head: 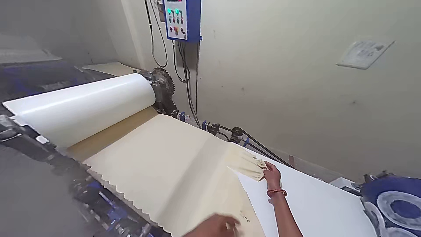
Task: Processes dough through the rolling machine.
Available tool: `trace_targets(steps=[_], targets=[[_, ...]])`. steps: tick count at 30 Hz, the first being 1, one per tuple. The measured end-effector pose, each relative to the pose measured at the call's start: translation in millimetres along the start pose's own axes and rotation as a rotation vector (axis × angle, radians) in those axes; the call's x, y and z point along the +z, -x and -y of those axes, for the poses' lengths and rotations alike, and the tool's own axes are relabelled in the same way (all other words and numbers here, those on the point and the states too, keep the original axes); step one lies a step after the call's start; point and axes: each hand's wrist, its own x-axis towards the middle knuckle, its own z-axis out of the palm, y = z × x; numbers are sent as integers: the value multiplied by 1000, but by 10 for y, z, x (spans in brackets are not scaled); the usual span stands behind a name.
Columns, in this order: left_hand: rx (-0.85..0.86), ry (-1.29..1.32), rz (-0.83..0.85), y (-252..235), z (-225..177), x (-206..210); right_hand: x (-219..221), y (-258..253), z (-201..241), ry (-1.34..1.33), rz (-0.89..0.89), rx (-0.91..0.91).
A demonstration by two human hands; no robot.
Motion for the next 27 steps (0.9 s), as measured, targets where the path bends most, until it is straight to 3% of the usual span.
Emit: trace_targets(steps=[4,8,11,15,19,23,25,27], targets=[[22,-406,-274,-696,236,-714,13,31,280,446,-40,-172],[53,-652,-237,-1554,365,-1096,314,-250,337,635,226,-415],[49,-773,-154,-2152,459,-1214,418,-391,279,747,439,-372],[111,-836,-123,-2509,572,-1105,109,-259,100,768,487,-253],[113,-845,-129,-2583,473,-972,-564,306,-107,744,527,-202],[118,-844,-142,-2661,369,-803,-1409,1237,-371,686,481,-78],[135,-845,-154,-2702,327,-708,-1690,1834,-447,704,418,-6],[162,-849,-172,-2733,291,-620,-1741,2478,-600,769,259,-63]])
